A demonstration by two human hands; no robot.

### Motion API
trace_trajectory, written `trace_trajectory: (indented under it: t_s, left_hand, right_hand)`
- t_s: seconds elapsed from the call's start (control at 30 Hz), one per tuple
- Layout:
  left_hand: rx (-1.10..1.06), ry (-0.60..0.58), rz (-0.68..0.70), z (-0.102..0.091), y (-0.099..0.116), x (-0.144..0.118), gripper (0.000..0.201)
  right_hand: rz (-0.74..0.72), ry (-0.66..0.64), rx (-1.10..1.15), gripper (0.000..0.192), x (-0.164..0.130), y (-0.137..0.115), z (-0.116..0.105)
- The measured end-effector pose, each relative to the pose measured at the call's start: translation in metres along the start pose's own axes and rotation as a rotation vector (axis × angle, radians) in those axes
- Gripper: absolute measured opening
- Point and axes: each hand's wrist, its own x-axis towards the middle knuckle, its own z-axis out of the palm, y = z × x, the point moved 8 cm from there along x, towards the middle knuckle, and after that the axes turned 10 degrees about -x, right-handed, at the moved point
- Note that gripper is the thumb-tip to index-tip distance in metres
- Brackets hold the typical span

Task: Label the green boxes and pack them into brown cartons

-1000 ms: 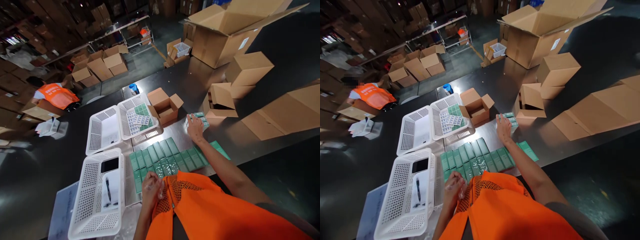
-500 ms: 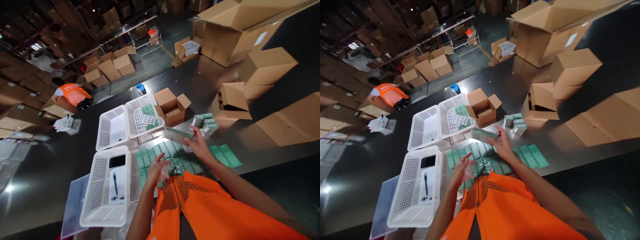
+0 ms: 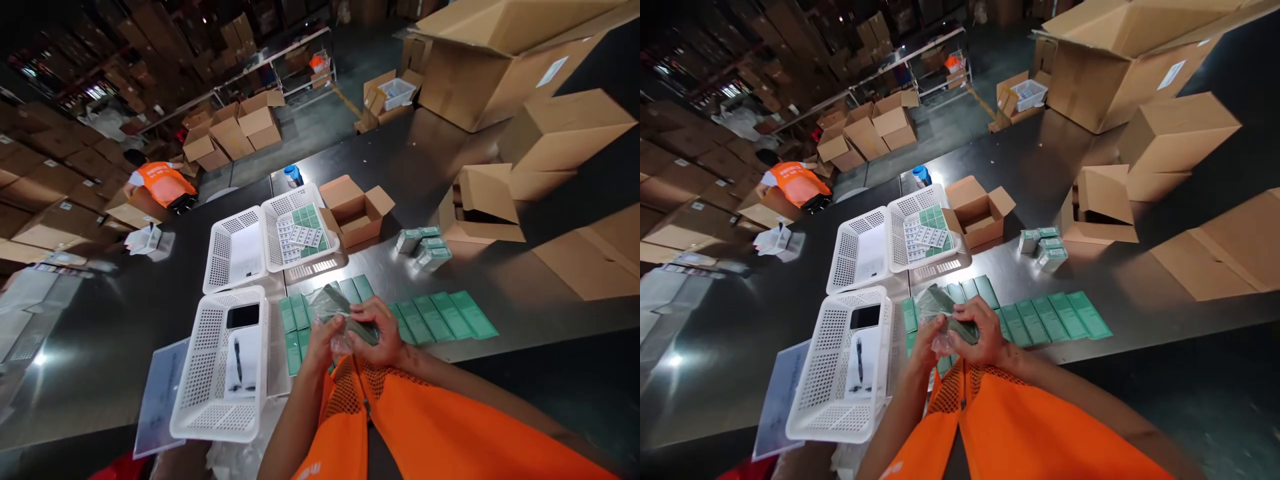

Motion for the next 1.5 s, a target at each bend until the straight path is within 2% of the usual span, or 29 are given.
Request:
trace_trajectory:
  t_s: [0.07, 0.13, 0.27, 0.3, 0.37, 0.43, 0.5, 0.6, 0.67, 0.77, 0.83, 0.9, 1.0, 1.07, 1.13, 1.23, 1.33, 1.37, 1.43, 1.5]
  left_hand:
    - [-0.024, 0.002, 0.000, 0.003, -0.004, -0.003, 0.062]
    - [-0.019, -0.014, 0.010, 0.008, -0.005, -0.006, 0.063]
    - [0.022, -0.072, -0.003, 0.018, -0.010, -0.012, 0.058]
    - [0.009, -0.084, -0.032, 0.020, -0.014, -0.013, 0.058]
    - [-0.046, -0.095, -0.113, 0.022, -0.022, -0.013, 0.063]
    - [-0.114, -0.078, -0.170, 0.022, -0.029, -0.012, 0.070]
    - [-0.167, -0.032, -0.147, 0.019, -0.031, -0.011, 0.066]
    - [-0.136, -0.001, -0.047, 0.017, -0.028, -0.014, 0.047]
    - [-0.079, -0.017, -0.039, 0.018, -0.031, -0.016, 0.045]
    - [-0.001, -0.001, -0.032, 0.012, -0.030, -0.016, 0.048]
    - [0.073, -0.009, 0.030, 0.005, -0.020, -0.013, 0.050]
    - [0.206, -0.099, 0.058, 0.002, -0.012, -0.011, 0.049]
    - [0.545, -0.281, 0.063, 0.000, -0.011, -0.012, 0.044]
    - [0.811, -0.335, 0.144, -0.003, -0.011, -0.015, 0.047]
    - [1.044, -0.353, 0.273, -0.004, -0.010, -0.020, 0.050]
    - [1.330, -0.412, 0.499, 0.001, -0.014, -0.030, 0.050]
    - [1.462, -0.549, 0.722, 0.012, -0.022, -0.045, 0.045]
    - [1.456, -0.552, 0.774, 0.013, -0.021, -0.049, 0.044]
    - [1.373, -0.424, 0.824, 0.009, -0.010, -0.048, 0.039]
    - [1.220, -0.254, 0.821, 0.001, 0.007, -0.042, 0.026]
  right_hand:
    - [-0.029, 0.082, -0.020, 0.026, 0.000, -0.007, -0.006]
    - [-0.011, 0.087, -0.049, 0.027, 0.001, -0.009, -0.008]
    - [0.125, -0.042, -0.142, 0.049, 0.006, 0.005, -0.004]
    - [0.125, -0.066, -0.142, 0.049, 0.007, 0.007, -0.003]
    - [0.087, -0.077, -0.093, 0.039, 0.007, 0.008, -0.002]
    - [0.078, -0.038, -0.044, 0.024, 0.004, 0.010, -0.004]
    - [0.108, 0.027, -0.047, 0.018, -0.001, 0.014, -0.007]
    - [0.139, 0.156, -0.112, 0.022, -0.008, 0.014, -0.015]
    - [0.118, 0.221, -0.118, 0.026, -0.010, 0.011, -0.019]
    - [0.086, 0.178, -0.018, 0.035, -0.008, 0.013, -0.016]
    - [0.182, 0.087, 0.097, 0.048, -0.006, 0.025, -0.012]
    - [0.374, -0.068, 0.190, 0.056, -0.008, 0.044, -0.005]
    - [0.658, -0.313, 0.270, 0.044, -0.022, 0.064, 0.006]
    - [0.799, -0.358, 0.367, 0.039, -0.033, 0.067, 0.010]
    - [0.938, -0.325, 0.488, 0.040, -0.043, 0.068, 0.012]
    - [1.114, -0.204, 0.614, 0.044, -0.050, 0.074, 0.009]
    - [1.218, -0.008, 0.627, 0.050, -0.041, 0.095, -0.008]
    - [1.231, 0.058, 0.611, 0.052, -0.035, 0.103, -0.016]
    - [1.241, 0.102, 0.586, 0.053, -0.023, 0.115, -0.026]
    - [1.249, -0.027, 0.613, 0.049, -0.014, 0.112, -0.021]
